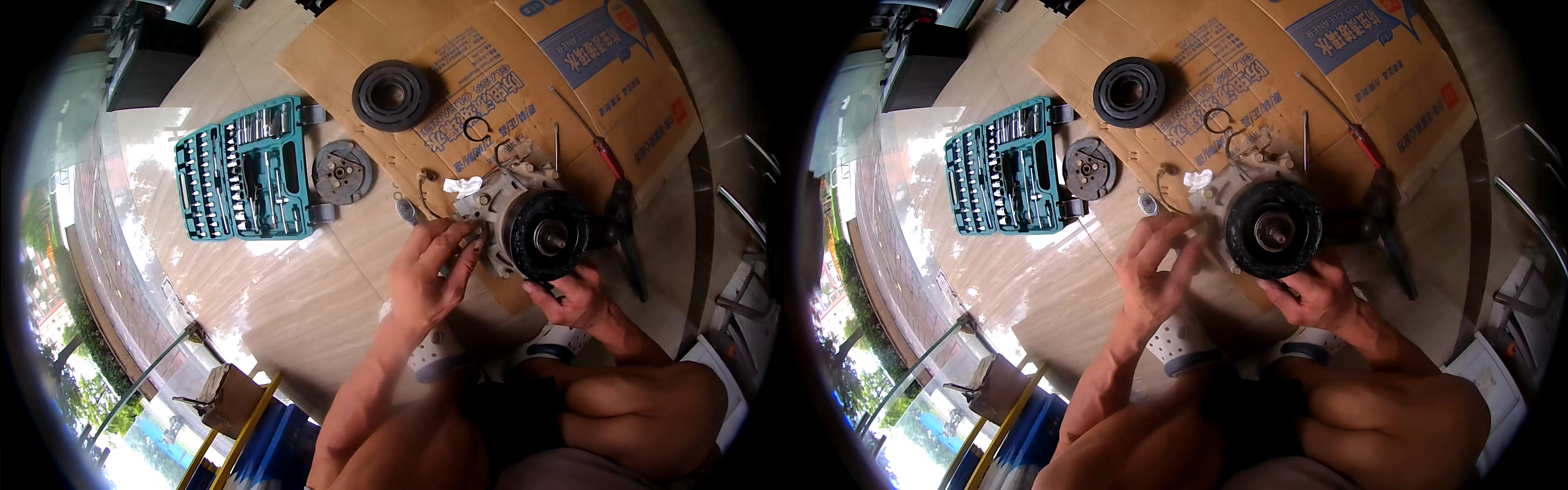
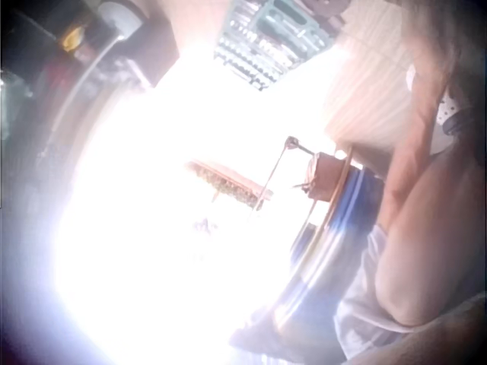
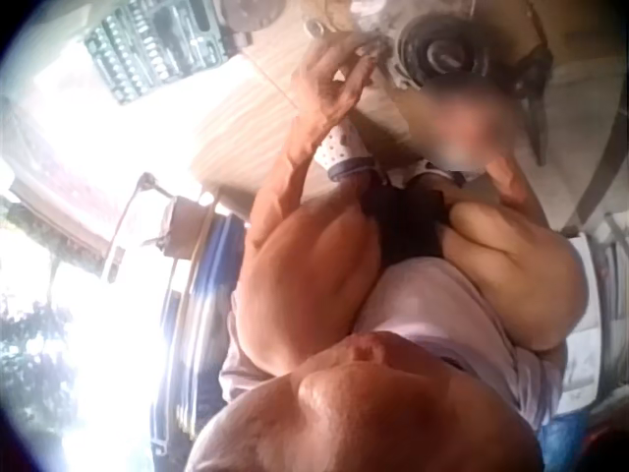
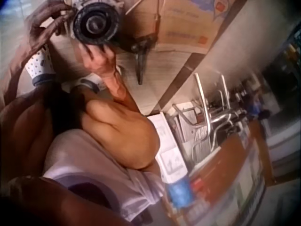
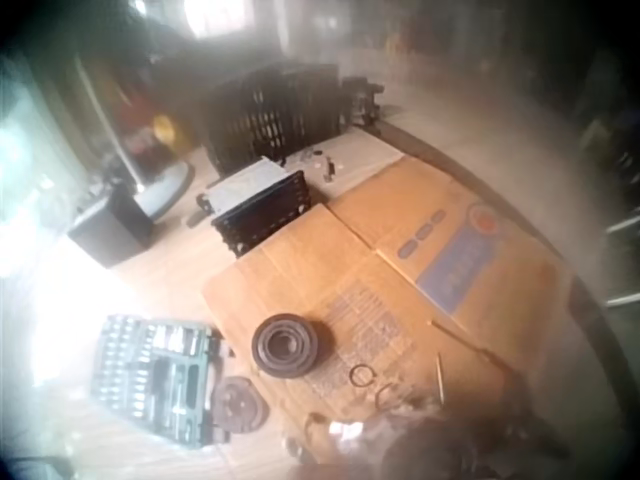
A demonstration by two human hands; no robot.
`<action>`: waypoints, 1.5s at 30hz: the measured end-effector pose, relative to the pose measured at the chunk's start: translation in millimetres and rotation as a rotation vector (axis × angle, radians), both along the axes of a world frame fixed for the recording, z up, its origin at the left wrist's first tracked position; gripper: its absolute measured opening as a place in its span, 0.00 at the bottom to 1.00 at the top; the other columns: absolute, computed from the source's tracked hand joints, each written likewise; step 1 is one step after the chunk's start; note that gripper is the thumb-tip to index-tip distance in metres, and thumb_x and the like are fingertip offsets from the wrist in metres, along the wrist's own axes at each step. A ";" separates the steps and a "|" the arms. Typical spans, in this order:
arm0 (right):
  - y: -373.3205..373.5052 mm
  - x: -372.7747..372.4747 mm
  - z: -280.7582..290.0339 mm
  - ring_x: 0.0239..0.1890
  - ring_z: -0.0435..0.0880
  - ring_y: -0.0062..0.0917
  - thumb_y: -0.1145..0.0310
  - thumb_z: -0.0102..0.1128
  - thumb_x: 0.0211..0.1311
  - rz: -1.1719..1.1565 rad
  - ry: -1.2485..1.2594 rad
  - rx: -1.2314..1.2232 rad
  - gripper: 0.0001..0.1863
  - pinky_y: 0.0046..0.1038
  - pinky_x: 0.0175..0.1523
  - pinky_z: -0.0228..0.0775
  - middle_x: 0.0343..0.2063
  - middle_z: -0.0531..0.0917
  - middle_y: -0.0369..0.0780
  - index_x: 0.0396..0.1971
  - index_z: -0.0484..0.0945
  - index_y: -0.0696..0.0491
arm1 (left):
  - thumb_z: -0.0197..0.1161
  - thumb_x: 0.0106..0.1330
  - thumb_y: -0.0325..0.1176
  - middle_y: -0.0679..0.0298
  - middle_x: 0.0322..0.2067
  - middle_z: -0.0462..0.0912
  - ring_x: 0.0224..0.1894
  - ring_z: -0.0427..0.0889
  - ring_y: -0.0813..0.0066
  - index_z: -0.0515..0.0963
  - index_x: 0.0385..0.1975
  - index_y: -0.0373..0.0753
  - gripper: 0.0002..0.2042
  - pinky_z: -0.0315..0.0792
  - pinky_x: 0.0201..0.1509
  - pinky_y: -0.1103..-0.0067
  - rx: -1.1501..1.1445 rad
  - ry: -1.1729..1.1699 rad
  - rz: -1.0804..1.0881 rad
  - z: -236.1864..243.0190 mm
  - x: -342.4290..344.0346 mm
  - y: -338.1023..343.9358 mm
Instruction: The person removes a snap ring from an automotive AC compressor clutch assembly using a screwdriver and a hammer while sitting on cardboard.
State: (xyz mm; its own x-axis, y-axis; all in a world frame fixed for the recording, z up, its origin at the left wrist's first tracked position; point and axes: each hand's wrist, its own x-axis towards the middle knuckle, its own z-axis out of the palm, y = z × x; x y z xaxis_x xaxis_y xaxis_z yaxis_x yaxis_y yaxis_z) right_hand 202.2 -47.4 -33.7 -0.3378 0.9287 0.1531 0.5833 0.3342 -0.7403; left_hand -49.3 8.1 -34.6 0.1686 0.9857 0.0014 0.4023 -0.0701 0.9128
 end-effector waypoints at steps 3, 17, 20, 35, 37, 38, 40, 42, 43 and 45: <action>-1.9 -0.4 1.1 0.38 0.89 0.38 0.75 0.78 0.56 0.015 -0.008 -0.010 0.15 0.34 0.44 0.84 0.42 0.90 0.43 0.45 0.90 0.55 | 0.73 0.66 0.22 0.57 0.45 0.87 0.37 0.89 0.68 0.88 0.49 0.38 0.13 0.83 0.40 0.73 0.118 0.090 -0.088 -4.0 8.4 6.2; -14.8 -7.9 9.9 0.36 0.89 0.38 0.74 0.74 0.64 -0.116 0.012 -0.156 0.15 0.36 0.42 0.83 0.38 0.89 0.44 0.50 0.85 0.55 | 0.72 0.72 0.32 0.56 0.42 0.88 0.41 0.90 0.57 0.88 0.53 0.42 0.12 0.83 0.44 0.67 -0.186 -0.008 0.002 -0.9 -1.0 -4.5; -17.4 -8.9 10.7 0.38 0.89 0.41 0.74 0.73 0.65 -0.129 -0.001 -0.161 0.15 0.37 0.43 0.83 0.40 0.89 0.45 0.50 0.85 0.55 | 0.71 0.74 0.33 0.54 0.42 0.89 0.39 0.91 0.57 0.88 0.51 0.39 0.11 0.82 0.44 0.68 -0.129 0.032 0.001 -13.6 -19.2 -10.0; -33.5 -2.0 19.1 0.39 0.90 0.44 0.71 0.70 0.69 -0.174 -0.254 -0.252 0.08 0.38 0.44 0.83 0.38 0.89 0.46 0.45 0.85 0.57 | 0.72 0.74 0.36 0.54 0.39 0.91 0.37 0.91 0.67 0.90 0.47 0.34 0.11 0.83 0.43 0.72 -0.263 0.160 0.203 -36.2 -101.8 -30.5; -35.8 -7.6 19.7 0.40 0.90 0.44 0.71 0.70 0.70 -0.145 -0.261 -0.307 0.08 0.38 0.45 0.83 0.38 0.89 0.46 0.45 0.86 0.56 | 0.72 0.74 0.36 0.55 0.40 0.91 0.34 0.91 0.67 0.90 0.47 0.35 0.11 0.83 0.40 0.72 -0.061 0.313 0.280 -47.5 -118.9 -19.1; -37.4 -9.2 14.9 0.40 0.90 0.45 0.70 0.70 0.70 -0.115 -0.251 -0.333 0.08 0.38 0.45 0.83 0.39 0.89 0.46 0.45 0.86 0.56 | 0.72 0.73 0.36 0.55 0.41 0.91 0.33 0.90 0.67 0.90 0.47 0.36 0.11 0.83 0.37 0.71 0.103 0.417 0.336 -56.7 -135.4 -12.2; -34.6 -12.1 6.6 0.41 0.89 0.46 0.70 0.70 0.70 -0.074 -0.247 -0.357 0.08 0.38 0.46 0.83 0.39 0.89 0.46 0.45 0.86 0.55 | 0.72 0.71 0.31 0.56 0.45 0.89 0.37 0.88 0.60 0.89 0.48 0.40 0.09 0.84 0.42 0.67 0.065 0.524 0.488 -58.3 -172.8 8.3; -36.3 -16.8 -0.1 0.42 0.89 0.47 0.71 0.70 0.69 -0.039 -0.221 -0.371 0.09 0.39 0.47 0.83 0.40 0.88 0.47 0.46 0.86 0.55 | 0.72 0.70 0.32 0.54 0.47 0.88 0.45 0.88 0.55 0.87 0.50 0.38 0.12 0.83 0.49 0.64 0.062 0.600 0.569 -48.5 -209.1 25.7; -38.9 -13.5 2.6 0.42 0.89 0.47 0.71 0.70 0.69 -0.071 -0.233 -0.395 0.09 0.39 0.48 0.82 0.40 0.88 0.47 0.46 0.86 0.56 | 0.72 0.70 0.33 0.53 0.46 0.88 0.46 0.88 0.53 0.87 0.51 0.38 0.13 0.82 0.51 0.63 0.104 0.641 0.521 -54.5 -219.4 34.8; -39.8 -9.2 4.6 0.43 0.89 0.48 0.71 0.70 0.68 -0.128 -0.250 -0.463 0.09 0.40 0.49 0.82 0.41 0.88 0.48 0.46 0.86 0.56 | 0.71 0.70 0.37 0.51 0.45 0.88 0.49 0.86 0.47 0.86 0.53 0.38 0.15 0.79 0.54 0.58 0.043 0.734 0.442 -49.7 -224.7 48.6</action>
